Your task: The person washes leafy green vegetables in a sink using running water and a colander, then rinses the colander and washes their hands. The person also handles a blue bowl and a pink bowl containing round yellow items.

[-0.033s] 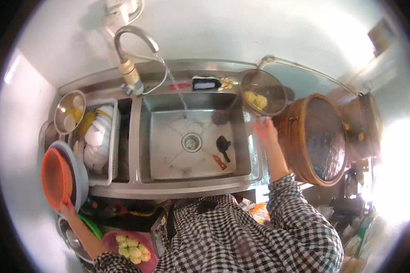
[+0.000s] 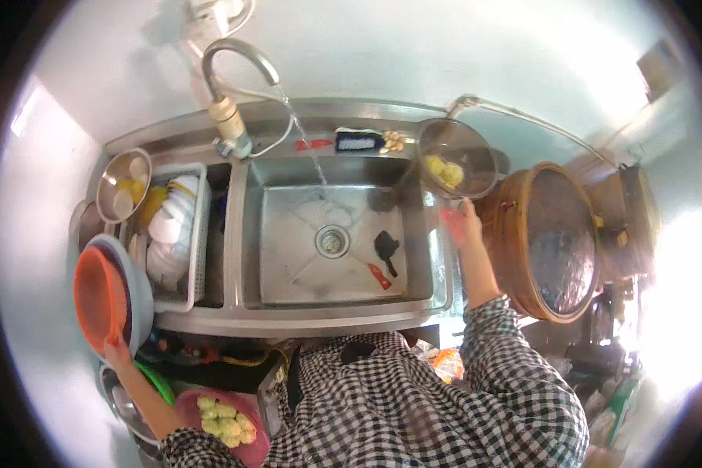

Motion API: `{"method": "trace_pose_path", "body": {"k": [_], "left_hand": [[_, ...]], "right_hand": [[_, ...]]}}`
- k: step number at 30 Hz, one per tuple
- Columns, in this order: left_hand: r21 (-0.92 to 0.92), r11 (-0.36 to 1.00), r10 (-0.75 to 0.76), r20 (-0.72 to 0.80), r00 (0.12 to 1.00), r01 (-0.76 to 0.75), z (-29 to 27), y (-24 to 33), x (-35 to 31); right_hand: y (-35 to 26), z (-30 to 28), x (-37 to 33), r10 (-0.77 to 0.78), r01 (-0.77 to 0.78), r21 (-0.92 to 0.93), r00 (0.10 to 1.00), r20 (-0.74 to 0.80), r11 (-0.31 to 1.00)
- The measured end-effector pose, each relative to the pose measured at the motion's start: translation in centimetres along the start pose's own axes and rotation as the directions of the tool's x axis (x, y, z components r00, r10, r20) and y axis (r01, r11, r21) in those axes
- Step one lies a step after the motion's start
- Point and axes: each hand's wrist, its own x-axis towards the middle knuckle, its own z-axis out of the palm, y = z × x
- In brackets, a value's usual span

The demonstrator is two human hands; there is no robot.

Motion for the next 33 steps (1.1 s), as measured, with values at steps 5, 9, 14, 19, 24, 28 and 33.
{"method": "trace_pose_path", "body": {"k": [5,9,14,19,24,28,33], "left_hand": [[-0.732,0.665,-0.115,0.093,0.989,0.147,0.3,-1.0,-1.1],[-0.901,0.394,-0.223,0.1,0.97,0.183,-0.1,2.0,-3.2],[-0.937,0.295,-0.355,0.077,0.932,0.189,-1.2,11.1,-7.8],[-0.736,0.665,0.0,-0.169,0.986,-0.127,5.2,26.3,-10.6],[-0.831,0.544,0.185,0.249,0.951,0.112,17.8,38.8,-8.0],[-0.843,0.528,0.216,0.254,0.943,0.106,27.3,43.6,-3.0],[-0.763,0.608,0.543,0.195,0.817,-0.222,36.2,46.4,5.2]], "right_hand": [[-1.4,1.0,3.0,0.061,-0.06,0.012,0.995,-0.082,0.998],[-1.6,0.7,4.4,0.152,-0.15,0.116,0.988,-0.01,0.982],[-2.0,0.1,5.9,0.231,-0.235,0.094,0.972,0.05,0.967],[-1.7,0.5,6.4,0.147,-0.156,0.061,0.98,0.138,0.986],[-1.0,0.9,4.2,-0.032,0.032,-0.048,0.999,0.007,0.998],[-1.2,0.4,-2.2,0.039,-0.041,0.04,0.998,0.051,0.998],[-0.9,-3.2,-12.7,0.096,-0.092,-0.193,0.995,0.008,0.977]]}}
